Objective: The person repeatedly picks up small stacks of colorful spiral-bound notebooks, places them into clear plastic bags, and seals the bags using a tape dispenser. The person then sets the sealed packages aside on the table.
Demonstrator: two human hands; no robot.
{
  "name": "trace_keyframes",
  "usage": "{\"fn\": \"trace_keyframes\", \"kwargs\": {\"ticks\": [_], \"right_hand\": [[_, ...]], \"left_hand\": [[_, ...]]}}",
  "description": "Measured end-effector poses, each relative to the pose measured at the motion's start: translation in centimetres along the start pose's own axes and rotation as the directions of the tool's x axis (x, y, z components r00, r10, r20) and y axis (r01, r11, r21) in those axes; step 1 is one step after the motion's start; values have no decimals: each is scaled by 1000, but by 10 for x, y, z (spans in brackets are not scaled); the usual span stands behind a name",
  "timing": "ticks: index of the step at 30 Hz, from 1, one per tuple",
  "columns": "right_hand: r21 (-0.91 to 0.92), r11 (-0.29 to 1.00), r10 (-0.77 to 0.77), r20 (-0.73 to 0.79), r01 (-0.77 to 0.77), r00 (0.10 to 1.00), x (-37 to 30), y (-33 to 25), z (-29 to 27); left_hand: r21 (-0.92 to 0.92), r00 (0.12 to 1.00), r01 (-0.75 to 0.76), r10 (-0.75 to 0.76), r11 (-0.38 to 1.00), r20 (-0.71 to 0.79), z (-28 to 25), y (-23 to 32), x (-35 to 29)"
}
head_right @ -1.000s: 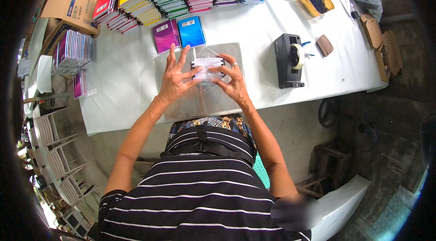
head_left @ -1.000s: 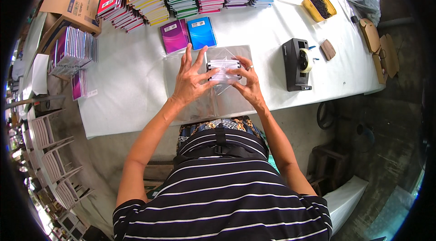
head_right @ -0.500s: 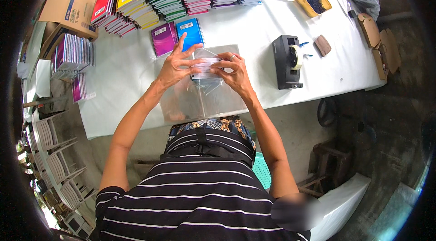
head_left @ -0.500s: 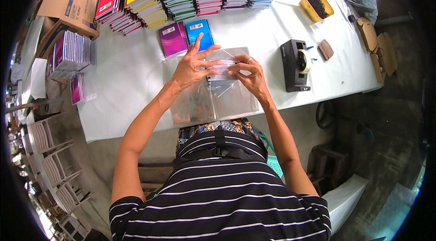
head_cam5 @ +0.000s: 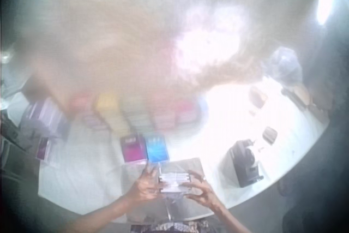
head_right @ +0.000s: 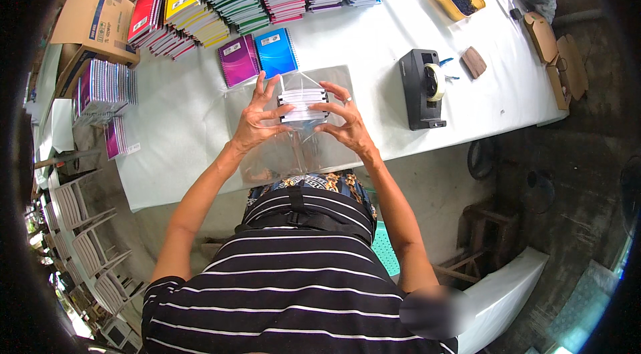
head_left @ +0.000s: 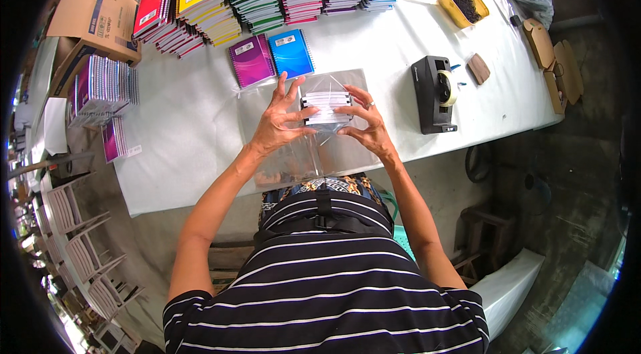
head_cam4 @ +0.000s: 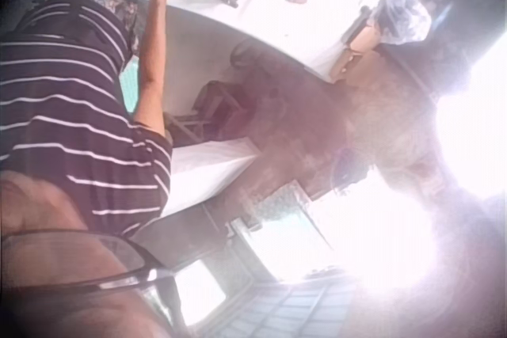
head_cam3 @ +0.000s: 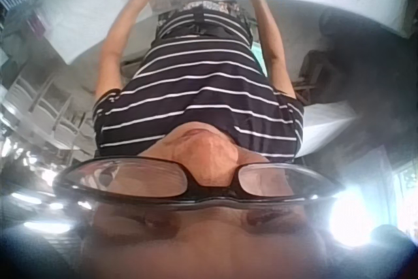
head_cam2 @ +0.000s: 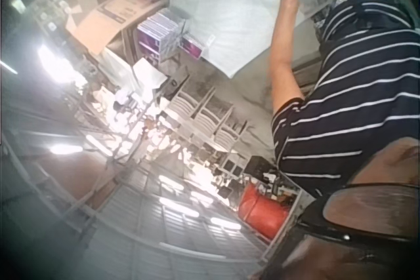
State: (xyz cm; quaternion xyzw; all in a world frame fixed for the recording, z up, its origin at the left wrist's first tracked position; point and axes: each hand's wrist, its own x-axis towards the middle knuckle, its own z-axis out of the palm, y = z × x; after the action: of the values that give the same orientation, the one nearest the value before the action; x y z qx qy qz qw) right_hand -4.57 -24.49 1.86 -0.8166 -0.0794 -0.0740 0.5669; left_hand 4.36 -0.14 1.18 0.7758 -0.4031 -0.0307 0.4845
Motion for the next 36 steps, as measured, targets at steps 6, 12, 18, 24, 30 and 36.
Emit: {"fn": "trace_keyframes", "kwargs": {"ticks": [6, 12, 18, 24, 30, 36], "right_hand": [[-58, 996, -62, 11, 62, 998, 4, -12, 7], [-60, 998, 5, -44, -7, 999, 0, -15, 10], [-31, 996, 84, -23, -85, 996, 15, -23, 1], [-317, 947, -56, -16, 49, 998, 31, -26, -7], [-78, 983, 160, -93, -167, 983, 41, -31, -6], [251, 869, 434, 31, -427, 900, 53, -31, -11]], "left_hand": [[94, 999, -5, 10, 996, -51, -2, 6, 2], [240, 998, 10, 4, 971, -58, 2, 18, 6], [290, 998, 4, -20, 957, 54, -11, 26, 20], [237, 988, -29, -9, 971, 157, -24, 16, 43], [-28, 1000, -3, 3, 1000, 0, -15, 14, 50], [-414, 835, 529, -367, 741, 410, -21, -5, 65]]}}
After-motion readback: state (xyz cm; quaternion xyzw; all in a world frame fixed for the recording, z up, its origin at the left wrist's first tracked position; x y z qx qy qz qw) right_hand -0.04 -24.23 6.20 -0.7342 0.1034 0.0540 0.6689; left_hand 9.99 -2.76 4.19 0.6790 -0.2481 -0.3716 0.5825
